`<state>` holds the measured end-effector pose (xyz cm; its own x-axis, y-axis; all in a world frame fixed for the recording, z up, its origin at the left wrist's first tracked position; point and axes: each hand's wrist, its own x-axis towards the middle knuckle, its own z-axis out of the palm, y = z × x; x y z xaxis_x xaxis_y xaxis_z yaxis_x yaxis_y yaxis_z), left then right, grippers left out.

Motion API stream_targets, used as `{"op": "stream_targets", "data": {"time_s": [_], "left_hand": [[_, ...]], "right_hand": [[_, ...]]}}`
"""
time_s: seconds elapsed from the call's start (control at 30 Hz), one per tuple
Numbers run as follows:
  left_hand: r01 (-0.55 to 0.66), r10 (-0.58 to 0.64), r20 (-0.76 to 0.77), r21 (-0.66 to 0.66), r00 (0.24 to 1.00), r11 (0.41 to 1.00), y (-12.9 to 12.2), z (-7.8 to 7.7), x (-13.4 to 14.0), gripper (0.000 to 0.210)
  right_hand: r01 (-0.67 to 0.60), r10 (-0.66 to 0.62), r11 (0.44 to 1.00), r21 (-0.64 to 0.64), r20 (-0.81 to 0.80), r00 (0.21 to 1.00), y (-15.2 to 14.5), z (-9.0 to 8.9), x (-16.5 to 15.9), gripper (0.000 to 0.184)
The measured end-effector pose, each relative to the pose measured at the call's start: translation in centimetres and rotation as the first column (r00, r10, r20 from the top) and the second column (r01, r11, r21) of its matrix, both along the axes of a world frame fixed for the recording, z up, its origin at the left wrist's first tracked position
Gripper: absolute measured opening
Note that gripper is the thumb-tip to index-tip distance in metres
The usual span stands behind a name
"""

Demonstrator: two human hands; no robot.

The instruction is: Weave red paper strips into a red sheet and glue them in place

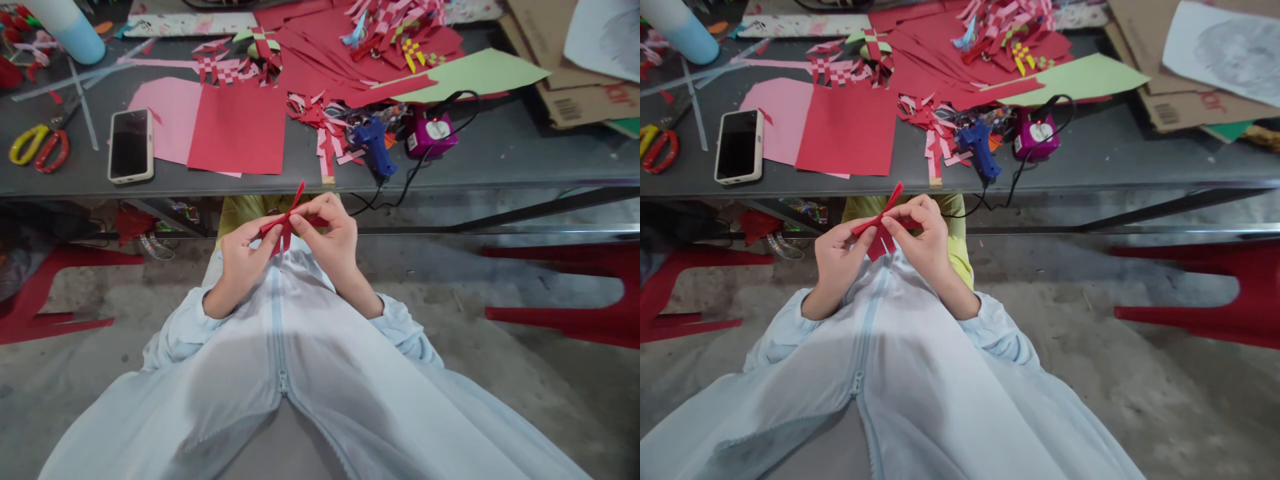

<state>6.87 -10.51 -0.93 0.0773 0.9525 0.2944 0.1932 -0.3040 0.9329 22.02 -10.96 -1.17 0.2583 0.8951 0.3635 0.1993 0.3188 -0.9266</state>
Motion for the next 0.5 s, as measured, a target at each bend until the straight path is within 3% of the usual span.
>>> {"op": "stream_targets", "data": {"time_s": [0.33,0.5], "left_hand": [[0.023,-0.022,-0.034,0.029,0.999,0.999,0.00,0.07,-0.24,0.018],[0.031,-0.030,0.031,-0.030,0.999,0.999,0.07,-0.07,-0.19,0.019]], "right_hand": [[0.012,-0.009,0.999,-0.038,0.063,0.998,-0.06,0.13,-0.04,0.007],[-0.016,0.019,0.999,-0.034,0.094,0.995,-0.07,-0.01,0.10,0.008]]}}
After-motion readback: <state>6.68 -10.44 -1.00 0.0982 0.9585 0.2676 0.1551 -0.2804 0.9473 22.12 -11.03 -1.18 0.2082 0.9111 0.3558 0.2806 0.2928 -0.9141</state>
